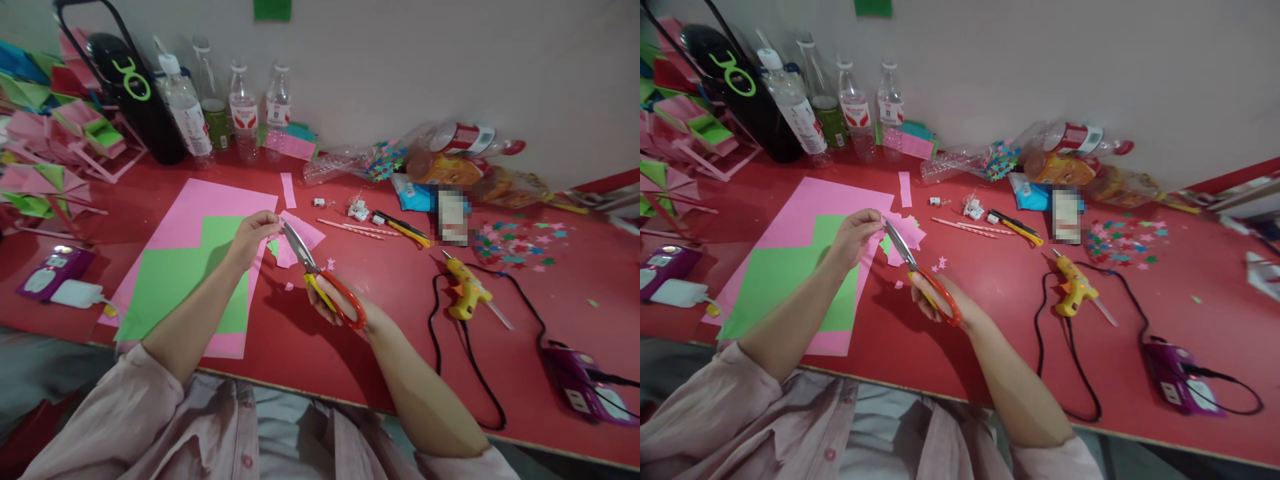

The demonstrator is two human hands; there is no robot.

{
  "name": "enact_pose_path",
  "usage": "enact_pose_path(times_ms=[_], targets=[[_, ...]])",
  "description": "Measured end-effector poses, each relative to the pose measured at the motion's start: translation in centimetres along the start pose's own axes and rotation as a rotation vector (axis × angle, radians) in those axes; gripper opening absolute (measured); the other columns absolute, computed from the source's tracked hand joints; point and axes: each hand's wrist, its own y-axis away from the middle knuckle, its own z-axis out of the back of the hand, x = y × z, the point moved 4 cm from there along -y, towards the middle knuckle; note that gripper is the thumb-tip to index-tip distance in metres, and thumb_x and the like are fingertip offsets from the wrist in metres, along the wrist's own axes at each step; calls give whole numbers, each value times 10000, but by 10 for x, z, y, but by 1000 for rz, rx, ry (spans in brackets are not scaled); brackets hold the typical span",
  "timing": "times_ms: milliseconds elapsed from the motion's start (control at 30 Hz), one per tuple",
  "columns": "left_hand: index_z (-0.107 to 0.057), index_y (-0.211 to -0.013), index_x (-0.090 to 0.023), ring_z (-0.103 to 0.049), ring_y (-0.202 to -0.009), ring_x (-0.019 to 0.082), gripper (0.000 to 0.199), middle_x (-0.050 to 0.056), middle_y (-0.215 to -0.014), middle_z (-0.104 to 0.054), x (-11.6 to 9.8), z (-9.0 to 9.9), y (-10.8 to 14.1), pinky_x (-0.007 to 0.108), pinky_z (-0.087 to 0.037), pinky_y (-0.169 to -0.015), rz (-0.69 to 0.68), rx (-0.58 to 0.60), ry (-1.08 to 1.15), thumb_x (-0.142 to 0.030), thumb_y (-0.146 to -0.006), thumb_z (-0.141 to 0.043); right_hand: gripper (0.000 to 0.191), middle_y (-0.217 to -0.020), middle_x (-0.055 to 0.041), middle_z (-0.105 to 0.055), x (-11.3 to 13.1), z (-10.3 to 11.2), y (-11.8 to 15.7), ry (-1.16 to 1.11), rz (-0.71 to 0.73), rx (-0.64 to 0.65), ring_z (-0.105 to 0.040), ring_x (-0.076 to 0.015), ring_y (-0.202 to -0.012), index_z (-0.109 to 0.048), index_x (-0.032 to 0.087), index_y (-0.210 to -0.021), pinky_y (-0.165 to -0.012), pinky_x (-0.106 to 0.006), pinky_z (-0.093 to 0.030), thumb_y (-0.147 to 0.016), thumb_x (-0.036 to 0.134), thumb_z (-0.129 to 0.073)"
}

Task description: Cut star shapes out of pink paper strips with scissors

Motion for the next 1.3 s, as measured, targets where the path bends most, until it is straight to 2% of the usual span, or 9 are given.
enact_pose_path(times_ms=[200, 433, 700, 900, 1133, 1300], targets=[[-572, -563, -180, -525, -609, 74, 105, -35, -599, -544, -1, 0, 0, 218, -434, -652, -29, 14, 42, -162, -645, -635, 500, -402, 60, -444, 2, 2, 0, 79, -9, -42, -392, -58, -313, -494, 184, -678, -328, -171, -301, -848, 651, -434], [-579, -574, -174, -544, -636, 84, 105, -25, -631, -564, -1, 1, 1, 230, -449, -674, -70, -2, 6, -183, -650, -651, 503, -411, 64, -445, 2, 3, 2, 65, -36, -21, -392, -53, -319, -494, 185, -690, -330, -166, -307, -834, 665, -448], [-576, -562, -165, -514, -610, 84, 117, -22, -627, -552, -4, 1, 1, 234, -442, -650, -74, 8, 16, -186, -628, -671, 521, -389, 72, -423, -4, -2, -5, 48, 4, -49, -386, -58, -303, -491, 185, -679, -303, -162, -301, -812, 687, -454], [-560, -542, -169, -499, -601, 84, 130, -24, -613, -532, -5, 2, 1, 239, -434, -647, -63, 18, 33, -183, -619, -664, 471, -364, 72, -423, -2, -2, -3, 97, 14, -81, -351, -54, -278, -470, 194, -652, -292, -161, -276, -852, 619, -440], [-535, -520, -168, -476, -580, 74, 145, -31, -587, -504, -8, 1, 2, 226, -408, -613, -53, 4, 35, -177, -604, -653, 446, -355, 77, -431, -1, -5, -5, 119, 24, -59, -348, -53, -266, -449, 198, -652, -286, -158, -291, -847, 599, -453], [-551, -533, -163, -482, -575, 67, 124, -28, -590, -523, -8, 2, 1, 216, -384, -587, -67, 1, 35, -172, -607, -651, 506, -338, 78, -435, -5, -6, -9, 93, 11, -37, -341, -54, -251, -456, 197, -660, -289, -165, -305, -816, 677, -425]])
